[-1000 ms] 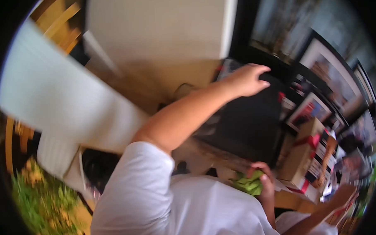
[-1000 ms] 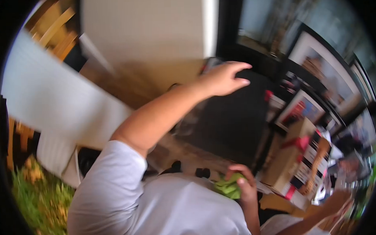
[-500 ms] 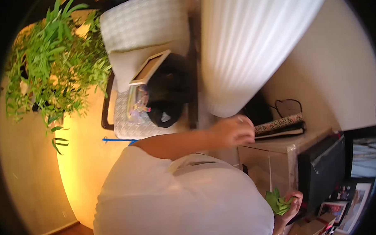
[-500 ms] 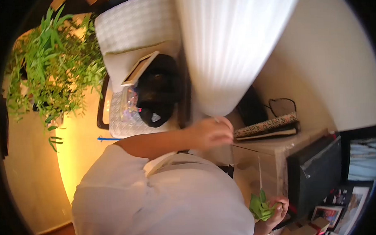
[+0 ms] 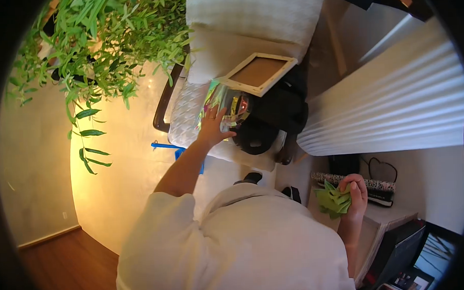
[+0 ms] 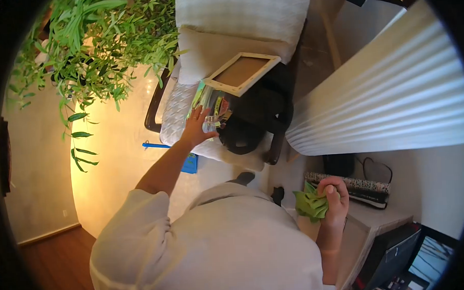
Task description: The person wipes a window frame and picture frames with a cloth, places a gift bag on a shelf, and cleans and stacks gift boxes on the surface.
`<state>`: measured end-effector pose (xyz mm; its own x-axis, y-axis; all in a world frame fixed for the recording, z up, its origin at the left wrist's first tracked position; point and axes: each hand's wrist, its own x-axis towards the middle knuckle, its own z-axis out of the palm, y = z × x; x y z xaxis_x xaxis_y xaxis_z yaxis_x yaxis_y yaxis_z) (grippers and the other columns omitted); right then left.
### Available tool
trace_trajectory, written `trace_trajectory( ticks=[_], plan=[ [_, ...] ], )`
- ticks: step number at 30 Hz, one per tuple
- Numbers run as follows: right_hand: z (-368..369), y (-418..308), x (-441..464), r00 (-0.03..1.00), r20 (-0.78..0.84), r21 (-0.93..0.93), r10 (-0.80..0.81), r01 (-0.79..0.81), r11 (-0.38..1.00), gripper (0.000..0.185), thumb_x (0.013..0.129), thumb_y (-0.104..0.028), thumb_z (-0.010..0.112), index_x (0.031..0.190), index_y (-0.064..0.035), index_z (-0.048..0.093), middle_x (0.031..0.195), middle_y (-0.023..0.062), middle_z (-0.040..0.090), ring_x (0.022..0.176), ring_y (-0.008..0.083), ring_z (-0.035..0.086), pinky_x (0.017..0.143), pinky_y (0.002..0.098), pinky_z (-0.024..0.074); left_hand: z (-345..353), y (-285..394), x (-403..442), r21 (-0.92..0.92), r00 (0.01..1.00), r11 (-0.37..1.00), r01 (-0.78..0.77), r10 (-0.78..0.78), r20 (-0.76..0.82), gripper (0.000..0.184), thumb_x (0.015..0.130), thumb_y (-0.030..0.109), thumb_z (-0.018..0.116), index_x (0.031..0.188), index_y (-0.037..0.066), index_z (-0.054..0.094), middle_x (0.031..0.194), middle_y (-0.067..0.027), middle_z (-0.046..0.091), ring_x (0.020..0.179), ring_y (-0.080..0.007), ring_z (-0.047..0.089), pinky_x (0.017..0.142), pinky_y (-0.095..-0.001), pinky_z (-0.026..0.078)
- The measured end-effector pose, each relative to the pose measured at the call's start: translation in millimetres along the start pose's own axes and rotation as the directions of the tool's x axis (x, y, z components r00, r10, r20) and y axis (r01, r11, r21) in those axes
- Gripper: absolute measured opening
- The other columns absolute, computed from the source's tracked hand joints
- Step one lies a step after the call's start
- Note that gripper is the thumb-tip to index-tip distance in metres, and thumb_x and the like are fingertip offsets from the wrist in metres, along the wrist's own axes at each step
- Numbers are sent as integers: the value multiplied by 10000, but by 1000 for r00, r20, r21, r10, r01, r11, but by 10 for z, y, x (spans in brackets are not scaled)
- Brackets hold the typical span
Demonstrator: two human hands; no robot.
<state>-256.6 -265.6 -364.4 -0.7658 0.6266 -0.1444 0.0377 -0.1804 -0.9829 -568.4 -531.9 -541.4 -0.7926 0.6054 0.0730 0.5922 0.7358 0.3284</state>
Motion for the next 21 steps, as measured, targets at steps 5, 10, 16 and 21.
trace_trajectory(
  ticks=[5, 10, 16, 21],
  plan=[
    [524, -43, 579, 937, 72, -28, 342, -341, 940, 235, 845, -177, 572, 1028, -30, 562, 806, 45, 551, 775, 115, 507, 708, 227, 402, 157, 49, 164, -132, 991, 983, -124, 117, -59, 709, 577, 353, 780, 1176, 139, 468, 1122, -134, 575, 1115, -307, 488, 932, -436, 335],
    [1199, 575, 1355, 925, 366, -431, 102, 71, 900, 614, 838, -193, 590, 1383, -161, 310, 888, 55, 606, 843, 172, 585, 791, 296, 449, 141, 279, 408, -176, 925, 943, 281, -218, 311, 711, 612, 385, 724, 1211, 122, 444, 985, -113, 641, 938, -316, 593, 919, -403, 337],
    [1812, 556, 1835, 882, 380, -819, 278, 181, 545, 708, 794, -246, 625, 1400, -229, 259, 921, 116, 604, 954, 281, 578, 828, 359, 438, 341, 56, 449, -211, 927, 917, 338, -285, 245, 535, 662, 332, 657, 1149, 141, 545, 965, -144, 642, 937, -300, 600, 907, -422, 365],
    [1793, 925, 2097, 917, 396, -740, 48, 288, 608, 613, 778, -278, 639, 1322, -158, 384, 1015, 141, 594, 975, 295, 573, 848, 369, 435, -28, -481, 317, -489, 882, 734, 471, -396, 255, 383, 673, 236, 672, 1022, 91, 611, 867, -135, 651, 832, -250, 624, 767, -377, 456]
  ],
)
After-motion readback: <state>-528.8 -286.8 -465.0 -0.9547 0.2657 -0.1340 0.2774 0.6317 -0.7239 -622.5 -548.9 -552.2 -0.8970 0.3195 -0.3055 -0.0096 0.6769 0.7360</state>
